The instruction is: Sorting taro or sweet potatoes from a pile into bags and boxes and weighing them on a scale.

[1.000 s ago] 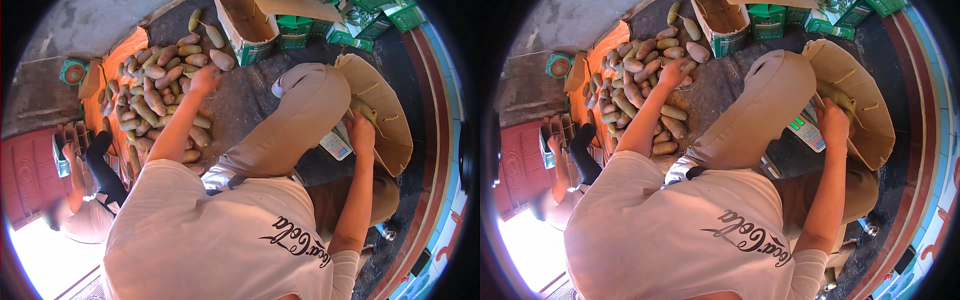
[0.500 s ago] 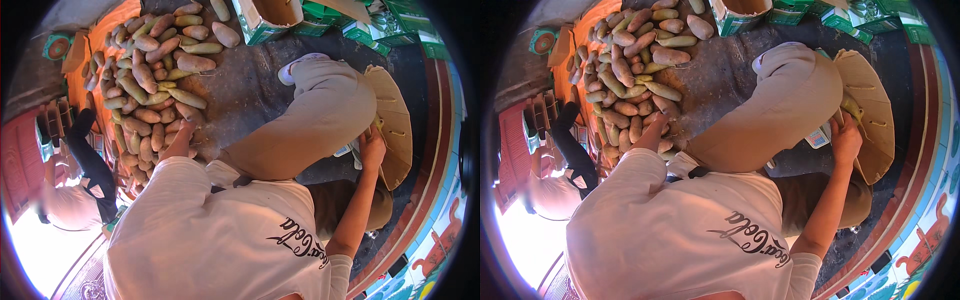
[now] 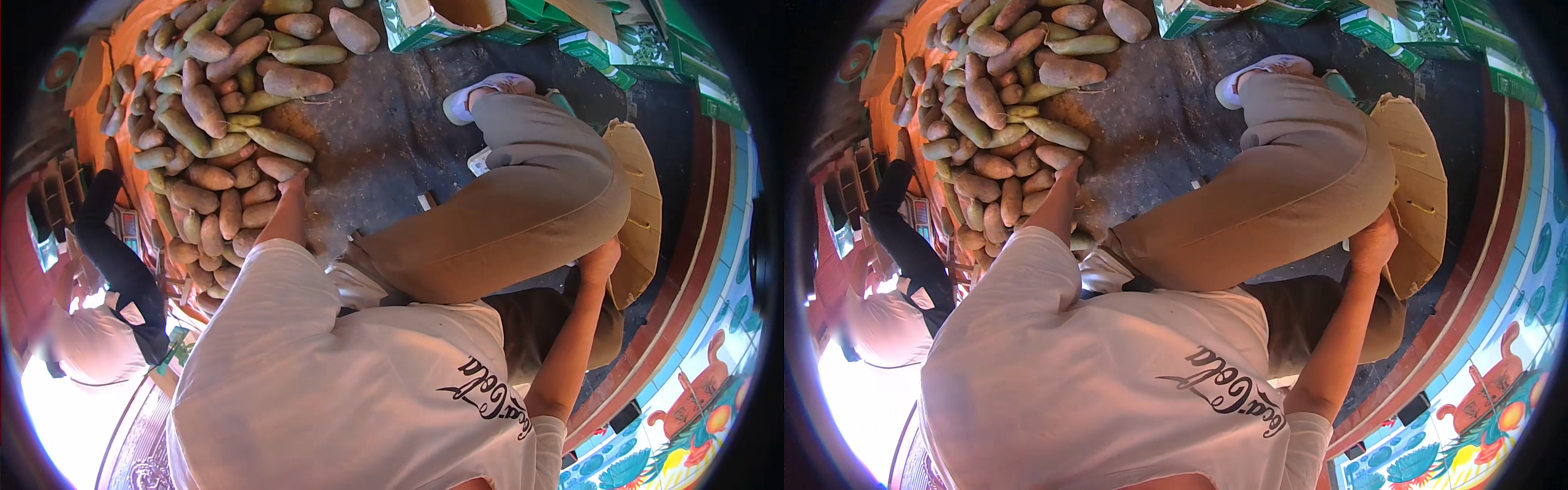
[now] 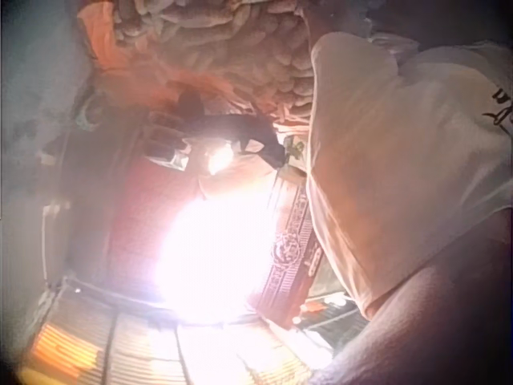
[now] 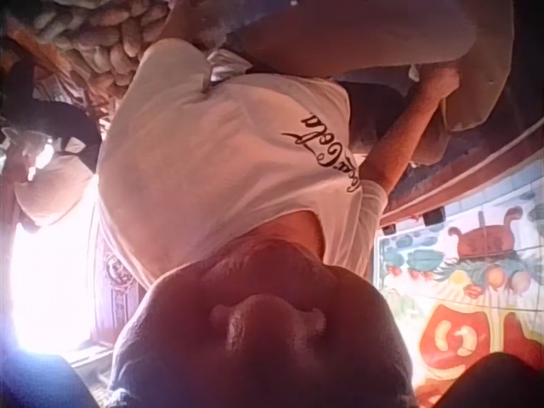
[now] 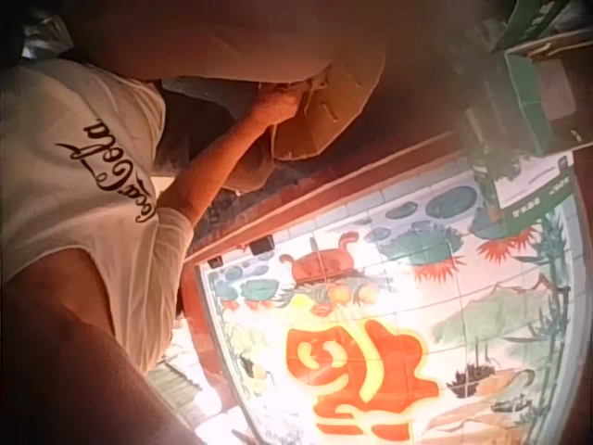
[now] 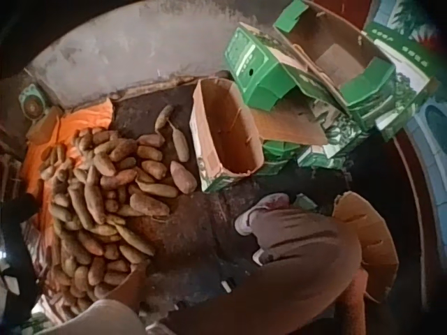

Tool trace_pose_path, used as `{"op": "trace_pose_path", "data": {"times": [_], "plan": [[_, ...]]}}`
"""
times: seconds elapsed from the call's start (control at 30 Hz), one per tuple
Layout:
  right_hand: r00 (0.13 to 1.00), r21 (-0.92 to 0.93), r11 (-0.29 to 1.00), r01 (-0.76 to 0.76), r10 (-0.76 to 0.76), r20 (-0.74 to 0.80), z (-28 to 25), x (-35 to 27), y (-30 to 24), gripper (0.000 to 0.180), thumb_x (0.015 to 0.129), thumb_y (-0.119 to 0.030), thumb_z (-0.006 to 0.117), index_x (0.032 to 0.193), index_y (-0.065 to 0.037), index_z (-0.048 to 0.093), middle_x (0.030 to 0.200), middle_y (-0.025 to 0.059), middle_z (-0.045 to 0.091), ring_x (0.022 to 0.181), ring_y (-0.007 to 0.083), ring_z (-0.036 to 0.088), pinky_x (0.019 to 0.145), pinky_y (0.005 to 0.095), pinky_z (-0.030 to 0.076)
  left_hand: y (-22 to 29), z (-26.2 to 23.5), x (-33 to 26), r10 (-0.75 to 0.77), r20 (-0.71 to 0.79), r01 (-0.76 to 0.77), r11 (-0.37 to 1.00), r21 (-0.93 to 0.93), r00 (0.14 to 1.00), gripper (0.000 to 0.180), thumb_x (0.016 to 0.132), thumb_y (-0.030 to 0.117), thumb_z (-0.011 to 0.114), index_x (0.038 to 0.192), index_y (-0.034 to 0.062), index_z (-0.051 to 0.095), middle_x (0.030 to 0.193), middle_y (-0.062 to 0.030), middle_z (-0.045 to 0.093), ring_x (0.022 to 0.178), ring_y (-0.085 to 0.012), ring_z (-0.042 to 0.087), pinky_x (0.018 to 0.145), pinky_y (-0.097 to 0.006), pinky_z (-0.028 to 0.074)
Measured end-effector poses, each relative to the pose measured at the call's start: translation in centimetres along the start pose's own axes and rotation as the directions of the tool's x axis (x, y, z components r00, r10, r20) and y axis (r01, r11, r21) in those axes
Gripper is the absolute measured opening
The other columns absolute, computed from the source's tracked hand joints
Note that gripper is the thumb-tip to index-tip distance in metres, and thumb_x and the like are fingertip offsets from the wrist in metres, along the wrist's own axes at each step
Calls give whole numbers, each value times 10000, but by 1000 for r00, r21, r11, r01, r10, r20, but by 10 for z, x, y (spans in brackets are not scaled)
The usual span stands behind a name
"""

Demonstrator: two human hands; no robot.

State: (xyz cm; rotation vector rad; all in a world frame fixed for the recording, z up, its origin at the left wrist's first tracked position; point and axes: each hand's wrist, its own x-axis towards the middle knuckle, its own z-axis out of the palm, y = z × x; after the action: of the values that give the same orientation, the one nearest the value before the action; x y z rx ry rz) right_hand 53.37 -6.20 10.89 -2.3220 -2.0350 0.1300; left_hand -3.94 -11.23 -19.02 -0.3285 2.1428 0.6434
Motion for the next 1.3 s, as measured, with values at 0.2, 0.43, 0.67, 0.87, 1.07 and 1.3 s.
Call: {"op": "trace_pose_path", "data": {"times": [0.2, 0.43, 0.67, 0.87, 1.07, 1.3], "plan": [[999, -47, 999, -19, 21, 47, 4, 3, 2, 187, 728, -205, 625, 875, -90, 610, 820, 148, 635, 763, 357, 606, 637, 418, 487, 7, -1, 7, -173, -37, 174, 985, 22, 984, 878, 578, 267, 820, 1267, 34, 328, 1175, -135, 504, 1012, -278, 527, 820, -457, 454], [998, 2, 998, -56, 56, 16, -4, 3, -7, 191, 720, -191, 638, 889, -105, 616, 820, 138, 636, 779, 344, 607, 643, 410, 487, 26, 16, -71, -196, 376, 50, 930, 364, 906, 501, 665, 319, 753, 1091, 175, 532, 994, -10, 595, 867, -192, 553, 703, -356, 447], [998, 63, 998, -4, 8, -68, -4, 5, -21, 248, 716, -216, 665, 936, -125, 595, 824, 122, 628, 751, 327, 606, 629, 406, 481, 46, 69, -112, -163, 765, -75, 961, 266, 623, 482, 731, 244, 720, 1149, 121, 515, 1041, -31, 585, 899, -177, 561, 734, -291, 456], [992, 42, 999, -13, 18, -125, -7, 1, -20, 244, 720, -224, 671, 923, -117, 588, 803, 111, 626, 726, 313, 608, 612, 404, 482, 105, 112, -228, -2, 973, -275, 959, 67, 230, 587, 717, 304, 708, 1217, 108, 470, 1162, -44, 530, 1050, -200, 489, 860, -355, 376], [993, 106, 994, 2, 10, -114, -14, 0, -26, 227, 710, -201, 674, 881, -92, 573, 809, 109, 612, 765, 287, 602, 649, 398, 474, 173, 90, -371, 299, 946, -526, 829, -191, 127, 646, 749, 300, 666, 1276, 52, 386, 1196, -77, 501, 1094, -221, 483, 907, -423, 387], [994, 112, 993, 31, -19, -109, -6, -4, -19, 231, 715, -220, 670, 859, -87, 547, 802, 96, 607, 772, 275, 599, 658, 384, 476, 187, 109, -504, 258, 931, -691, 624, -365, -259, 628, 764, 312, 648, 1266, 16, 414, 1184, -89, 515, 1093, -201, 487, 917, -401, 392]]}}
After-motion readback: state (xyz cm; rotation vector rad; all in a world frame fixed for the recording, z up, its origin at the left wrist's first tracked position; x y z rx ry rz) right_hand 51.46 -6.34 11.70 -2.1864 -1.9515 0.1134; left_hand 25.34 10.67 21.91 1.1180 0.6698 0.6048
